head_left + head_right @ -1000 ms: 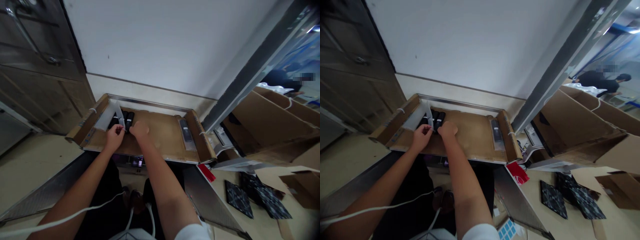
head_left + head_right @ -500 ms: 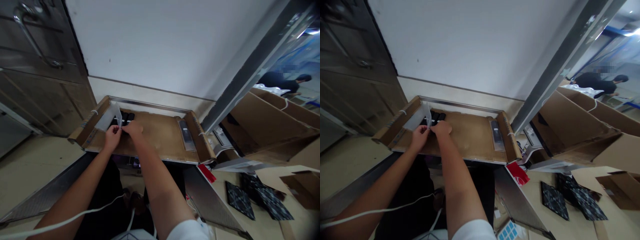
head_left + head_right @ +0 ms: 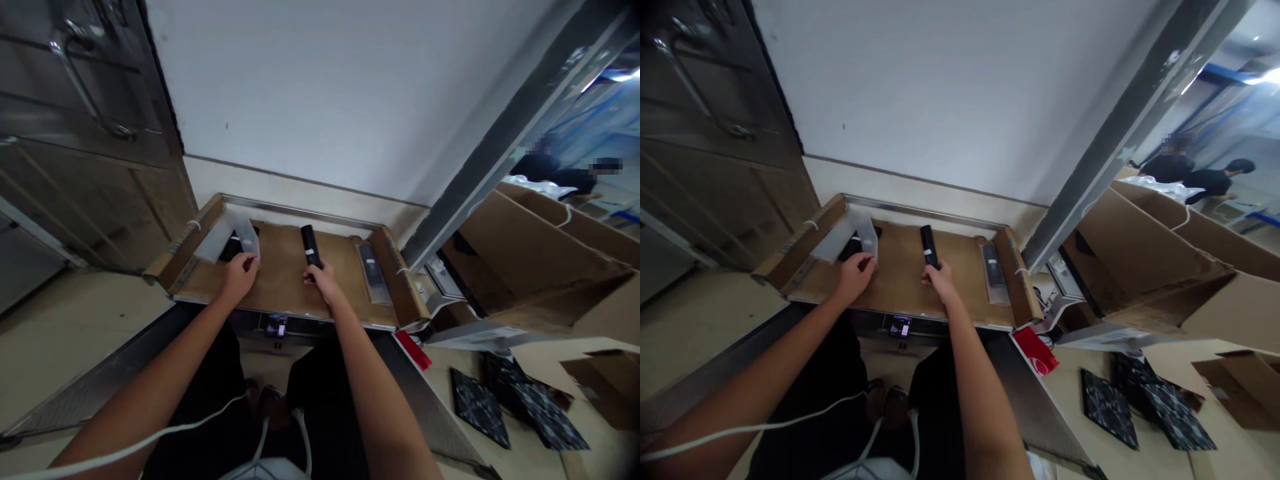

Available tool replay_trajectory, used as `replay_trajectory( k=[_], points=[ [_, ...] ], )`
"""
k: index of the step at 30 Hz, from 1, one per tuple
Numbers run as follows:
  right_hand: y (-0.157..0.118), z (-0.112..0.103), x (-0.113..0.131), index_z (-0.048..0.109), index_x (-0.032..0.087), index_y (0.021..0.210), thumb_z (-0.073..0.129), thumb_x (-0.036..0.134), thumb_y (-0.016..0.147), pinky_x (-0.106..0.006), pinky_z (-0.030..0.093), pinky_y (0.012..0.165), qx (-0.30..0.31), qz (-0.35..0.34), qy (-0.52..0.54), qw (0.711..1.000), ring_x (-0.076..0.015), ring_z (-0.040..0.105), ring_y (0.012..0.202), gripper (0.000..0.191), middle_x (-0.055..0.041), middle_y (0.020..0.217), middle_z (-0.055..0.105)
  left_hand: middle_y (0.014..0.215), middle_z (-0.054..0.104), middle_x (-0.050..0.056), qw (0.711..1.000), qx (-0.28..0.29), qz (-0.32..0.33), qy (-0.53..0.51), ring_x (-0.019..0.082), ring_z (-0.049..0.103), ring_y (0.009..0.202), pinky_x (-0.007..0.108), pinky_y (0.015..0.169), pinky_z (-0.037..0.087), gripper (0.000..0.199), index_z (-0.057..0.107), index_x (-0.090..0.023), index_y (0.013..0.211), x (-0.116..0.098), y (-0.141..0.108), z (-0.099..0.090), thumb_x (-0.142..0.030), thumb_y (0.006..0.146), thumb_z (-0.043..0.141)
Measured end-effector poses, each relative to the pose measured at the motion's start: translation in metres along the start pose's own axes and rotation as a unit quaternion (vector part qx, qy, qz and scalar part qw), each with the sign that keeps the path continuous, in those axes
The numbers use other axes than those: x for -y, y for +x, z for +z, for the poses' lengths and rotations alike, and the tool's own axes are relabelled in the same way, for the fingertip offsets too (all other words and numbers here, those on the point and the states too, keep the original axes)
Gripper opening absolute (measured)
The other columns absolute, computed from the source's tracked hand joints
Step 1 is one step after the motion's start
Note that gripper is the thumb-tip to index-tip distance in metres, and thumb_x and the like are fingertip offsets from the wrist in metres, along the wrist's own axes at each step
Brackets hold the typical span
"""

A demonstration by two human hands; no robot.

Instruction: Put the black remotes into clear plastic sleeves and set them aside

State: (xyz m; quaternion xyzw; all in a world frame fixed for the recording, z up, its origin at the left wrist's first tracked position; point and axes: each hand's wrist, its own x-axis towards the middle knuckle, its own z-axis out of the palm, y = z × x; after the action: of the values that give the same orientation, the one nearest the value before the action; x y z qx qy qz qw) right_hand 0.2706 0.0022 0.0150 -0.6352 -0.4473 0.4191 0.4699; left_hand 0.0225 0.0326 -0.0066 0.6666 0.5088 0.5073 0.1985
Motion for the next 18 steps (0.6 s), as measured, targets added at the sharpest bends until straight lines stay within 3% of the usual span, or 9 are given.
replay_trajectory(
  k=[2,5,7,11,14,18],
  points=[
    [-0.011,-0.023,-0.014,0.048,0.021,0.090,0.062,0.030,0.067,-0.025,0.054,0.054,-0.015,-0.030,0.115,0.993,-0.0138,0.065,0.058,0.029,0.0013,0.074,0.066,0.085,0.067,0.005,0.997,0.027,0.051,0.048,0.018,0.059,0.073,0.030,0.074,0.047,0.019,0.068,-0.019,0.087,-0.011,0.002,0.008,-0.033,0.088,0.055],
    [-0.022,-0.040,-0.025,0.040,0.025,0.095,0.063,0.029,0.065,-0.019,0.043,0.041,-0.070,-0.054,0.139,0.986,-0.0113,0.056,0.046,0.038,0.0087,0.065,0.060,0.085,0.066,0.006,0.992,0.045,0.090,0.070,0.018,0.058,0.074,0.031,0.076,0.046,0.018,0.068,-0.019,0.088,-0.027,0.008,0.029,-0.030,0.091,0.053],
    [-0.023,-0.040,-0.028,0.040,0.025,0.098,0.062,0.030,0.068,-0.018,0.038,0.039,-0.081,-0.067,0.100,0.989,-0.0112,0.054,0.043,0.038,0.0102,0.062,0.057,0.087,0.067,0.007,0.993,0.048,0.090,0.064,0.020,0.059,0.077,0.033,0.077,0.046,0.017,0.068,-0.019,0.089,-0.034,0.012,0.048,-0.028,0.091,0.053],
    [-0.024,-0.031,-0.029,0.053,0.022,0.094,0.059,0.043,0.079,-0.022,0.041,0.046,-0.025,-0.107,-0.050,0.993,-0.0118,0.054,0.048,0.026,0.0048,0.066,0.060,0.082,0.067,0.008,0.994,0.072,0.067,0.045,0.022,0.059,0.077,0.035,0.078,0.047,0.015,0.067,-0.019,0.082,-0.033,0.018,0.077,-0.023,0.088,0.055],
    [-0.028,-0.030,-0.027,0.062,0.020,0.090,0.056,0.048,0.084,-0.024,0.044,0.057,-0.004,-0.155,-0.149,0.977,-0.0144,0.058,0.060,0.029,0.0008,0.071,0.064,0.080,0.067,0.007,0.996,0.070,0.052,0.021,0.021,0.059,0.077,0.034,0.078,0.047,0.015,0.067,-0.018,0.081,-0.028,0.020,0.081,-0.025,0.087,0.056],
    [-0.038,-0.032,-0.020,0.071,0.020,0.095,0.057,0.047,0.087,-0.024,0.041,0.063,0.018,-0.203,-0.197,0.959,-0.0153,0.058,0.068,0.031,0.0007,0.076,0.066,0.079,0.068,0.005,0.998,0.062,-0.008,-0.028,0.020,0.061,0.073,0.032,0.072,0.047,0.012,0.069,-0.018,0.084,-0.022,0.022,0.075,-0.025,0.083,0.059]
  ],
)
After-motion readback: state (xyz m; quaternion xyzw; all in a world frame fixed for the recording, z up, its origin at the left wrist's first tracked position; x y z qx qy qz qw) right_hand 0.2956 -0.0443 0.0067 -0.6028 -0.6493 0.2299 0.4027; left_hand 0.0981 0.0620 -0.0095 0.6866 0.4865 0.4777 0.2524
